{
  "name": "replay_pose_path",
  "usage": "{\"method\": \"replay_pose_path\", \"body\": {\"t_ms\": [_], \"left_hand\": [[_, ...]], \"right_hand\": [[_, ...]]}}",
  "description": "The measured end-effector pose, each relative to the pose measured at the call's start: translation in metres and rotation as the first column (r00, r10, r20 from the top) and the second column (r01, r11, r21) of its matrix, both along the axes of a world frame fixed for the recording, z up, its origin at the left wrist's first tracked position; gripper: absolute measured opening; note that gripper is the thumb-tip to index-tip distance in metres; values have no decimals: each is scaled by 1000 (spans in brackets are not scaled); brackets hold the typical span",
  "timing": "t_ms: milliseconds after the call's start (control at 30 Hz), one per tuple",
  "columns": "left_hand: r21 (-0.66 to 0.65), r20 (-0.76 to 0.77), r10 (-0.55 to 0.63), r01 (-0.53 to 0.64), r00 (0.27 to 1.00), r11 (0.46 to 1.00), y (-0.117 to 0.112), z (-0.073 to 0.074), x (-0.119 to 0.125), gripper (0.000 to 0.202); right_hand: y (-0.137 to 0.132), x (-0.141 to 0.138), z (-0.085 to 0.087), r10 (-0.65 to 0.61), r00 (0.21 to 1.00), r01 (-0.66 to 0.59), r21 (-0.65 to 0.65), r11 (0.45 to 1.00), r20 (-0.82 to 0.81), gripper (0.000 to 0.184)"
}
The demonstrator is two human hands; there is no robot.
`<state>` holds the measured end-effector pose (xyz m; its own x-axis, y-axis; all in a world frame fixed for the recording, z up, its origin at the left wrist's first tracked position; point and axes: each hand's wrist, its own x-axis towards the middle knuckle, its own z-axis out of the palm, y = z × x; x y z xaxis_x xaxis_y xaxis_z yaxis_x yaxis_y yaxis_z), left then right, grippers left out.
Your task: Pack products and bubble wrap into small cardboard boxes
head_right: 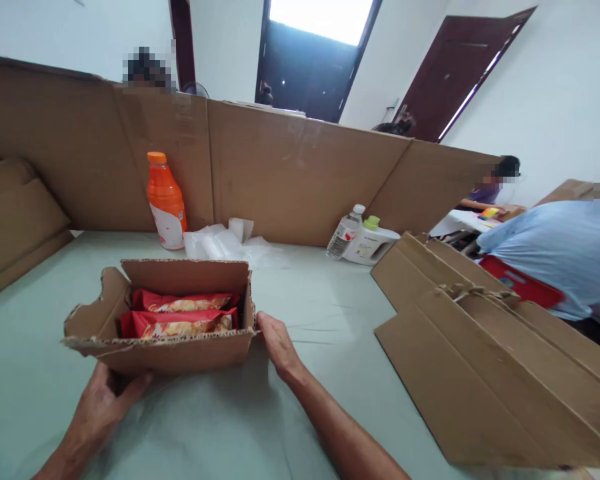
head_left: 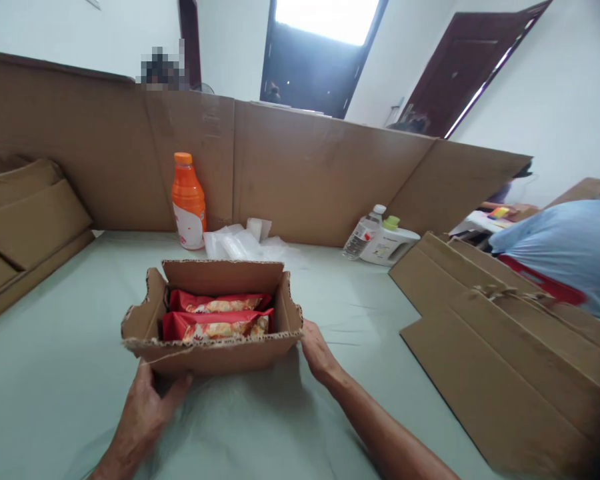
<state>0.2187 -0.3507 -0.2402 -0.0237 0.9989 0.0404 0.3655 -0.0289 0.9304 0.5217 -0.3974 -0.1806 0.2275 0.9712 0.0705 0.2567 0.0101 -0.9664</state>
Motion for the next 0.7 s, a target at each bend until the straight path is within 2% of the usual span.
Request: {"method": "replay_pose_path", "body": {"t_ms": [100,200,267,333,400,467,567,700], "left_hand": [[7,41,1,-1,999,1000,-6,-10,1,56],[45,13,19,-19,1000,999,-11,-14,4,49],[54,-27,25,-24,999,998,-13,-16,6,48],[49,-74,22,-18,997,999,-15,-18,6,49],[44,-117,20,-15,993,999,-15,-21,5,48],[45,-139,15,-9,990,999,-15,-24,3,45],[49,-126,-33,40,991,998,-11,-27,-2,39],[62,-87,-136,142,987,988,-1,-28,-7,42]], "right_hand": [[37,24,4,0,978,-13,62,998,210,45],[98,38,12,4,925,-46,102,994,380,33],[144,36,13,-4,905,-43,100,994,426,28],[187,26,11,-30,878,-13,86,996,477,34],[218,12,5,-61,843,24,76,997,534,37],[234,1,1,-78,805,43,74,996,588,26],[235,0,0,-93,759,53,82,995,645,6],[215,24,12,-109,729,59,96,994,676,15]]}}
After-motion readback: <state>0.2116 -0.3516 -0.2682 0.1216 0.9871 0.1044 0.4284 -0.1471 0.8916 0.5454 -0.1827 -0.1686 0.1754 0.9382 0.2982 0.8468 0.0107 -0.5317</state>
